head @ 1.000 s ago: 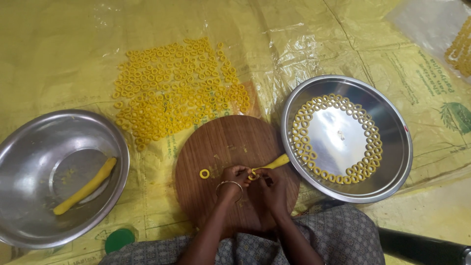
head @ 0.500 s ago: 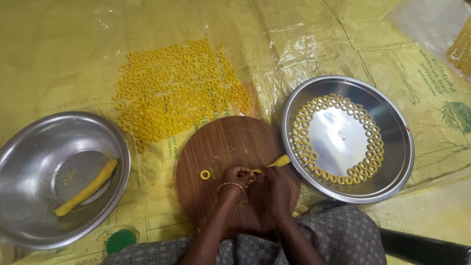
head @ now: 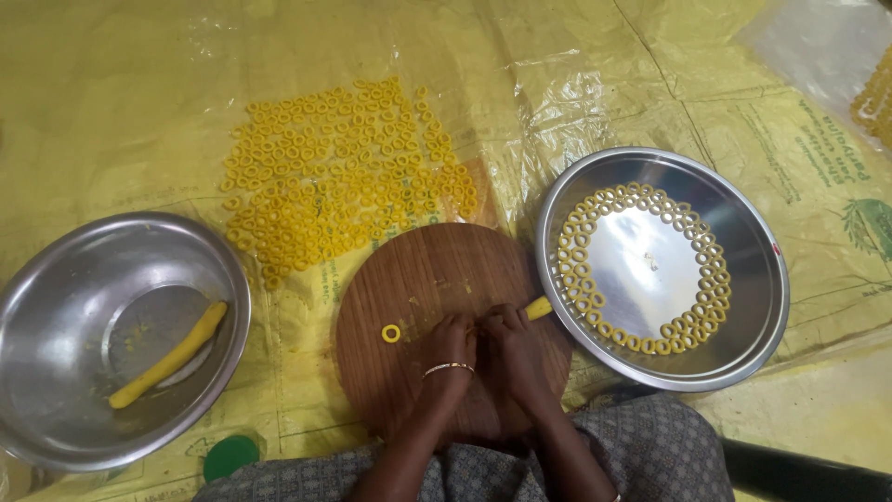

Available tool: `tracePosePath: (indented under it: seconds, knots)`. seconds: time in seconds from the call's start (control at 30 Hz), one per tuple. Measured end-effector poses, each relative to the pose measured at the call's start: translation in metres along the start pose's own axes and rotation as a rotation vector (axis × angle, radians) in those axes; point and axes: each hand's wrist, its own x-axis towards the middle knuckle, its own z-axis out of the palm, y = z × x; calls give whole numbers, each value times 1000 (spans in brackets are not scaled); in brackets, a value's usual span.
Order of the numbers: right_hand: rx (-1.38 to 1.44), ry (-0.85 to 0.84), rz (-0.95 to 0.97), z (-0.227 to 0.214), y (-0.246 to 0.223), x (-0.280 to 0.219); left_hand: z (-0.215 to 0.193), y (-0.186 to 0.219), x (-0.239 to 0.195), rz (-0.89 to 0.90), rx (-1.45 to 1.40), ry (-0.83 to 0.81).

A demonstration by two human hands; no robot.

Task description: The person rolls a yellow dough rope on a wooden board, then pinches off small segments and forms them into rings by hand. The finished rings are placed into a metal tray.

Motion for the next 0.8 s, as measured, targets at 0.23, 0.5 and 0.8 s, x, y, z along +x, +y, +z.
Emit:
tracePosePath:
  seconds: [0.23,0.5,0.8]
  knots:
    - [7,-4,-33,-1,-4,-5,0,-4,-5,-19,62,0]
    - [14,-16,-26,2,4,-13,-3,-35,6,-246,-486,48]
    - [549,-82,393,21,11,-26,-50,-27,-24,-388,-806,4]
